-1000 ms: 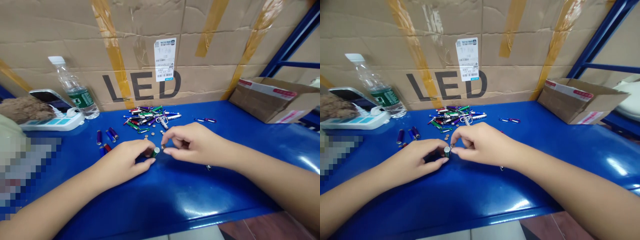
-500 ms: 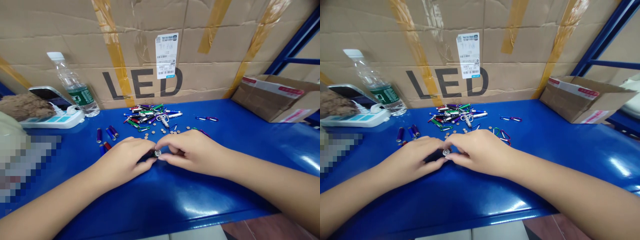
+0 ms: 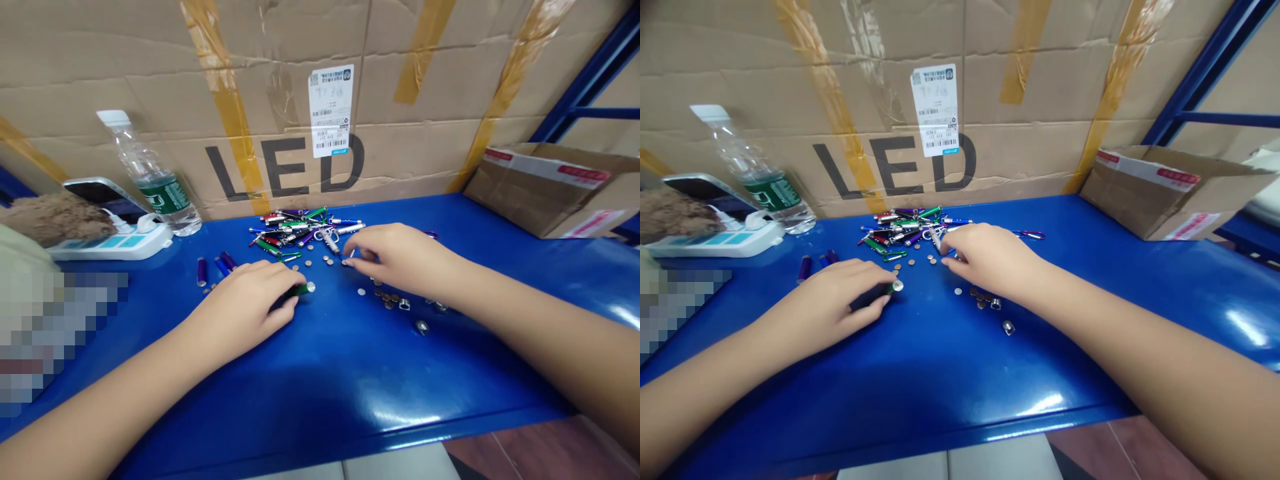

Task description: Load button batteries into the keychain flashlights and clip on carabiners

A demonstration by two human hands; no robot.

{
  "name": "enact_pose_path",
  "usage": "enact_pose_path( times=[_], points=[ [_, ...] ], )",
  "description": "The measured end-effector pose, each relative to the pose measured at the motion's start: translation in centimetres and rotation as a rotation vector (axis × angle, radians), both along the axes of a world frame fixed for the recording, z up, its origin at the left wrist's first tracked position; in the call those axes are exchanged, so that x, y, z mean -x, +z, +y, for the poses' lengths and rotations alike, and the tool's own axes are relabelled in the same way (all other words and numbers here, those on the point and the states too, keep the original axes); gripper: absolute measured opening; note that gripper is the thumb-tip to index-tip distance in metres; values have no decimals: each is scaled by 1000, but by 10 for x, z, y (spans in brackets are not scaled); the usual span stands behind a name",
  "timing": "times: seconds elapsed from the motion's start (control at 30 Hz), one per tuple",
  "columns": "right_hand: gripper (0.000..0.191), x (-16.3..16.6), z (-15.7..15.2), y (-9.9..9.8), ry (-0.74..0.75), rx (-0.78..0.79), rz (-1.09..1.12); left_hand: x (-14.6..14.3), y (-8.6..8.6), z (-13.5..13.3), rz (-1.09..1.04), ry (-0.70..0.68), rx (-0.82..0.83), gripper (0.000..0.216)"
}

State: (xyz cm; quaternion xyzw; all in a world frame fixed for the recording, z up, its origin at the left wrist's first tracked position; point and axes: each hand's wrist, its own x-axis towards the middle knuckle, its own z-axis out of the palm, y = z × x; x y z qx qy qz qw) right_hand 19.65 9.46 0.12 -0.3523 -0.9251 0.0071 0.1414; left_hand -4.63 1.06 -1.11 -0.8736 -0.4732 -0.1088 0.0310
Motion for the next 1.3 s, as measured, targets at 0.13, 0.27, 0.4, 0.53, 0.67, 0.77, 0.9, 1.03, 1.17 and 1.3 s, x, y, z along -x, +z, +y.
enact_pose_path(
  times=[0.13,0.27,0.4,0.53,0.67,0.77,0.9,1.03,1.17,1.3],
  points=[
    [17,2,9,-8,-46,73,-24,0,0,0,43,13,28,27],
    [18,7,10,-14,-83,128,-23,1,0,-1,36,8,26,28],
    [17,10,13,-20,-97,173,6,0,0,-1,16,-10,31,28],
    [12,8,11,-19,7,109,150,0,0,0,-44,-17,55,27],
    [10,12,-3,-15,247,57,426,-1,1,-1,-141,-16,62,26],
    [9,18,-17,-15,354,47,530,-3,3,-3,-199,-11,78,24],
    [6,22,-24,-21,418,5,551,-7,5,-4,-260,-27,105,21],
    [10,23,-22,-25,462,-28,483,-9,2,-3,-297,-31,125,18],
    [16,21,-24,-20,457,-19,350,-8,0,-2,-307,-27,117,19],
    [13,14,-46,-1,407,103,425,-5,1,0,-313,-3,91,20]
  ],
)
